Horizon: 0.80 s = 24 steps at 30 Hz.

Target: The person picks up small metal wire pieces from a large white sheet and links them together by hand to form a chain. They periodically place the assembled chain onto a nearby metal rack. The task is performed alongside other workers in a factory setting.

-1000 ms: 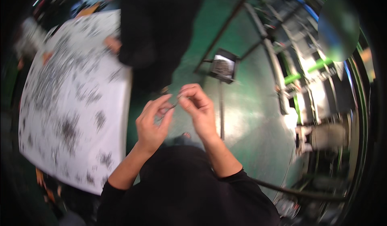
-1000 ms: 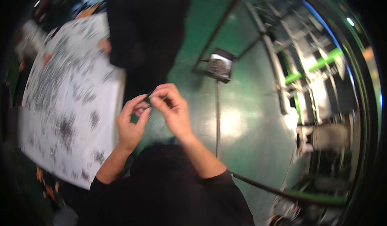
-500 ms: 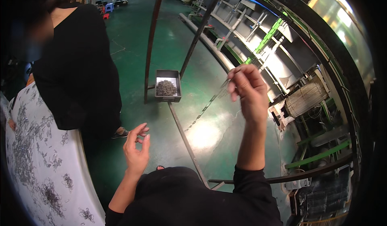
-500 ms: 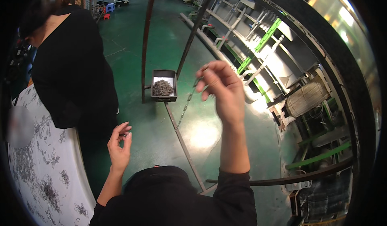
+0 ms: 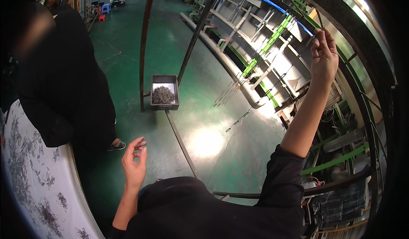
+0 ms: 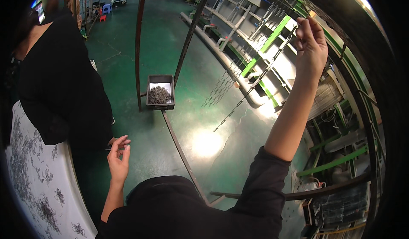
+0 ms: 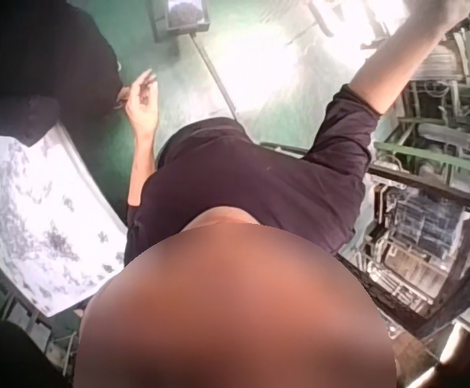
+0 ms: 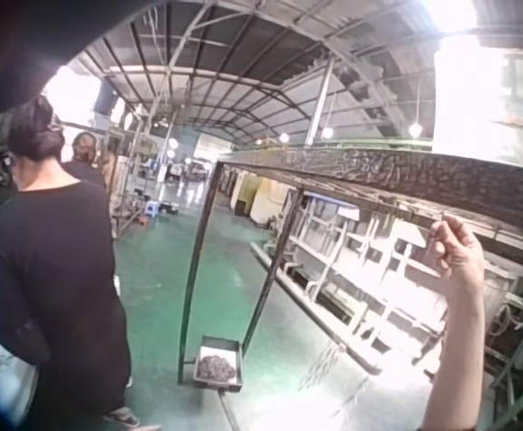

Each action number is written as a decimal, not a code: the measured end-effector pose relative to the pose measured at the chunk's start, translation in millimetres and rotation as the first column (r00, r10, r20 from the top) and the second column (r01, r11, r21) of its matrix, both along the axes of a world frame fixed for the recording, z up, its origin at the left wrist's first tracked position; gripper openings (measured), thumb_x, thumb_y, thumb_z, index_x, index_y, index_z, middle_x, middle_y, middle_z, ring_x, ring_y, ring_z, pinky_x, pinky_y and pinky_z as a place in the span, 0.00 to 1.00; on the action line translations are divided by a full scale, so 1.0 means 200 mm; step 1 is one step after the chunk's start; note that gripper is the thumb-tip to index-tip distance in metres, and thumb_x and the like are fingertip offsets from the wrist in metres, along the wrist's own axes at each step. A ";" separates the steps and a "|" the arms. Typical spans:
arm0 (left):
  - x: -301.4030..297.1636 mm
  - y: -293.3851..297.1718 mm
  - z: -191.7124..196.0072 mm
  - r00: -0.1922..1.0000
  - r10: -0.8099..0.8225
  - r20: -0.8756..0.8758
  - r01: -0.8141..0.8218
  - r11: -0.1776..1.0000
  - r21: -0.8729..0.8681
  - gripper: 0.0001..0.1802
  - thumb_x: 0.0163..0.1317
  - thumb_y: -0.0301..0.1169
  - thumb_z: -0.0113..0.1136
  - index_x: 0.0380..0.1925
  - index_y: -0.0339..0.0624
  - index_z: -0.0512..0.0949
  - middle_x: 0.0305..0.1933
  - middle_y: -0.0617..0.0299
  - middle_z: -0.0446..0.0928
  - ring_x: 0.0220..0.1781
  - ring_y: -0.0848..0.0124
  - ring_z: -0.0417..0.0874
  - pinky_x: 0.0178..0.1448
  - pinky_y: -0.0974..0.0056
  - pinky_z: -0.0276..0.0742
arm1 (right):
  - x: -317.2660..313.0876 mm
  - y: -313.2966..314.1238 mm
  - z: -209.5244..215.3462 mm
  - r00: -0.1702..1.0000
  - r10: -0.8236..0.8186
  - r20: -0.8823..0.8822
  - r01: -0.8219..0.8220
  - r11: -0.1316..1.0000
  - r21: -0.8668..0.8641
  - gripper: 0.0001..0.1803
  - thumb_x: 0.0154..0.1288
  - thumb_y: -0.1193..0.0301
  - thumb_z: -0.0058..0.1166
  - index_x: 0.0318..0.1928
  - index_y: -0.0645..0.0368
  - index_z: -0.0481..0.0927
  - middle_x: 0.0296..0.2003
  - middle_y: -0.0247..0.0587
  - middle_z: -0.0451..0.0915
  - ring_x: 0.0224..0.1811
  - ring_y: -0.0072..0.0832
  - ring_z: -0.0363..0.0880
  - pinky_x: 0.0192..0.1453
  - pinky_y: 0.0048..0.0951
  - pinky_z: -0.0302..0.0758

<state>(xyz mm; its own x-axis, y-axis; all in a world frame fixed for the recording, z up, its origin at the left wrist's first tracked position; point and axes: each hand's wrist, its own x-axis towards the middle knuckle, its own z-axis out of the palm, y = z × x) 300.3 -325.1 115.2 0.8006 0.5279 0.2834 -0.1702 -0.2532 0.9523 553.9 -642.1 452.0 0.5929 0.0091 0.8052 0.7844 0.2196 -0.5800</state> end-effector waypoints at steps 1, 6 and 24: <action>0.00 0.00 -0.01 1.000 0.000 -0.002 0.000 1.000 -0.004 0.16 0.61 0.22 0.55 0.50 0.36 0.76 0.43 0.56 0.80 0.41 0.74 0.78 0.39 0.72 0.72 | 0.03 -0.02 0.03 1.000 -0.008 0.003 0.008 1.000 0.018 0.11 0.68 0.75 0.54 0.49 0.64 0.75 0.41 0.43 0.81 0.28 0.16 0.72 0.25 0.13 0.64; 0.01 -0.01 -0.03 1.000 -0.005 -0.017 0.005 1.000 -0.009 0.16 0.61 0.22 0.55 0.50 0.36 0.76 0.42 0.57 0.80 0.41 0.74 0.78 0.39 0.72 0.73 | 0.15 -0.06 0.11 1.000 -0.003 0.004 0.003 1.000 0.015 0.12 0.67 0.76 0.55 0.50 0.63 0.75 0.42 0.43 0.81 0.28 0.16 0.71 0.26 0.13 0.63; -0.40 0.05 -0.09 0.903 -0.378 -0.203 0.389 0.921 0.013 0.13 0.62 0.23 0.56 0.48 0.37 0.78 0.42 0.57 0.81 0.42 0.74 0.80 0.42 0.71 0.74 | -0.58 0.17 -0.70 0.897 -0.417 -0.147 0.431 0.899 0.080 0.12 0.62 0.71 0.58 0.47 0.57 0.77 0.35 0.30 0.78 0.35 0.19 0.76 0.37 0.22 0.71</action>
<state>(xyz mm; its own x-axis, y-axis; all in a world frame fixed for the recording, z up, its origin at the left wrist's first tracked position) 219.5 -314.2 97.4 0.9799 0.1579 0.1219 -0.0788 -0.2550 0.9637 438.7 -607.9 312.2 0.6154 -0.3481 0.7072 0.7407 -0.0514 -0.6699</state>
